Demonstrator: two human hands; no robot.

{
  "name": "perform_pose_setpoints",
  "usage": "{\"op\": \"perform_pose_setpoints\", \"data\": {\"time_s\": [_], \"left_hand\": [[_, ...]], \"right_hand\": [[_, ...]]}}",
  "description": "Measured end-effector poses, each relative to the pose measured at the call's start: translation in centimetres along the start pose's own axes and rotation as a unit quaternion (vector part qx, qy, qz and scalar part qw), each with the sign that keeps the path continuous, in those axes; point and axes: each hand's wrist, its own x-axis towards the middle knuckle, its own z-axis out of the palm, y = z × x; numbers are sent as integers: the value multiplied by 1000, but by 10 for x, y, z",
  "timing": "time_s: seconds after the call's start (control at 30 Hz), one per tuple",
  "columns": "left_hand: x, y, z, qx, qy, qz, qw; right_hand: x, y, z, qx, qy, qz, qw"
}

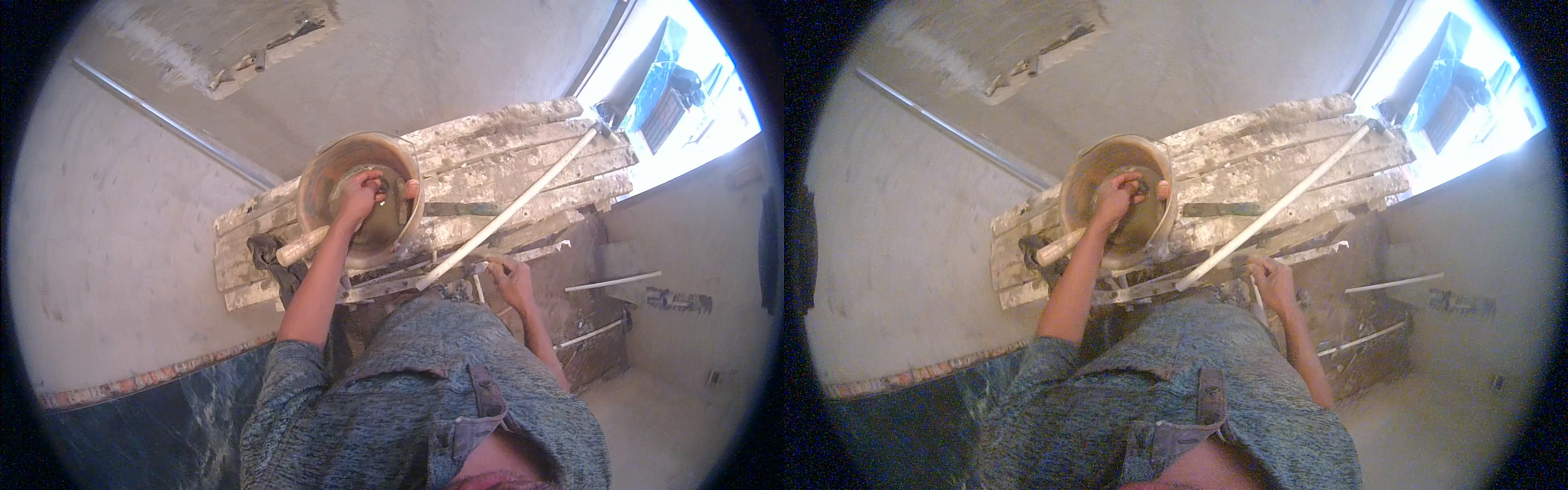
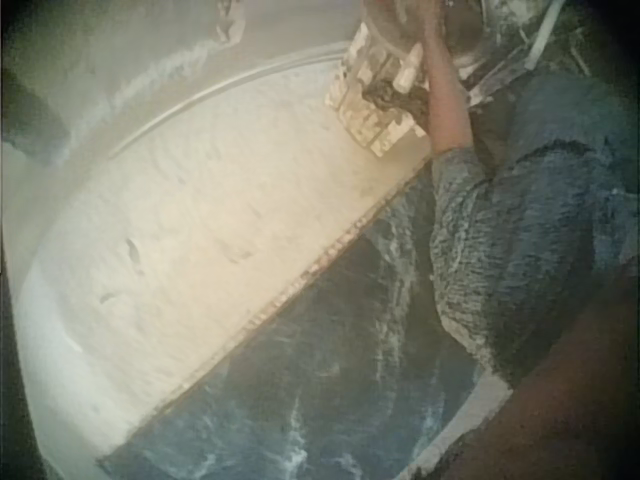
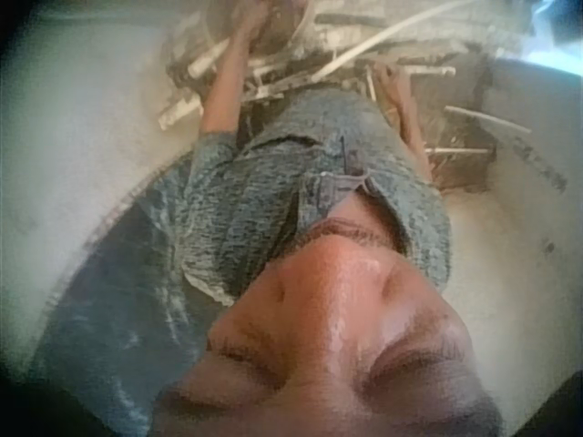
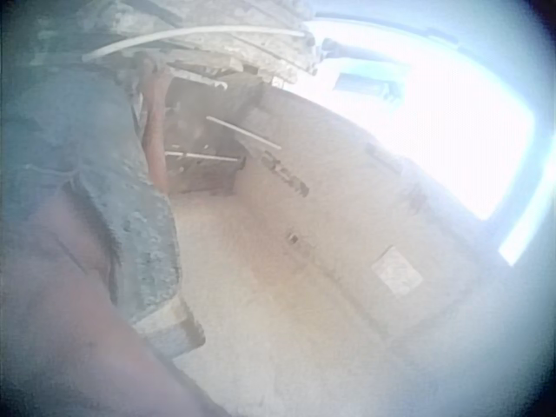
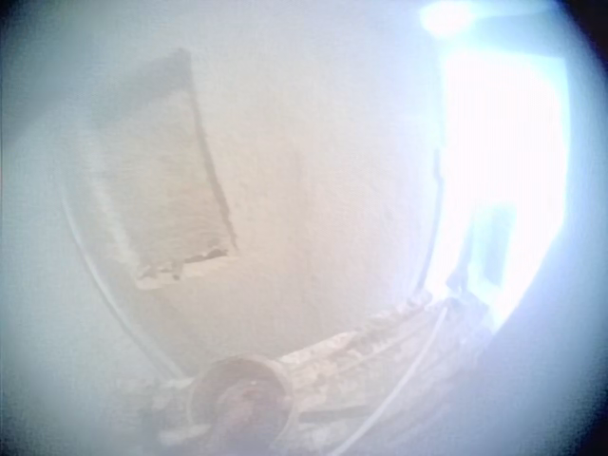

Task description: The person works on wall-mounted piping and prepares adhesive materials in a bucket at a construction site.

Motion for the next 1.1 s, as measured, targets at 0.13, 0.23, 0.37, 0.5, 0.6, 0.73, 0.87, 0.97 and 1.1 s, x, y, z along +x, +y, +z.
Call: {"op": "perform_pose_setpoints", "data": {"time_s": [0.13, 0.23, 0.37, 0.5, 0.6, 0.73, 0.87, 0.97, 1.1], "left_hand": [[-2, 0, -3, 34, 5, 15, 999], [-19, 29, 6, 143, 30, 53, 988], [-5, 11, -5, 296, 76, 244, 921], [-28, 53, 7, 327, 117, 265, 899], [-30, 64, 6, 408, 137, 345, 834], [-46, 89, 15, 397, 159, 354, 832], [-80, 121, 57, 386, 163, 427, 801], [-115, 130, 96, 322, 39, 423, 846], [-161, 117, 148, 370, -38, 437, 819]], "right_hand": [[1, -7, 0, -26, 16, -45, 999], [1, -12, -4, -20, 25, -39, 999], [-3, -43, -11, -20, 42, -33, 998], [-8, -47, -15, -26, 69, -4, 997], [-8, -33, -9, 3, 86, -9, 996], [-12, -46, -12, 30, 135, -72, 988], [-13, -63, -13, 29, 166, -92, 981], [-18, -81, -23, -13, 154, -168, 974], [-50, -103, -38, 17, 211, -175, 962]]}}
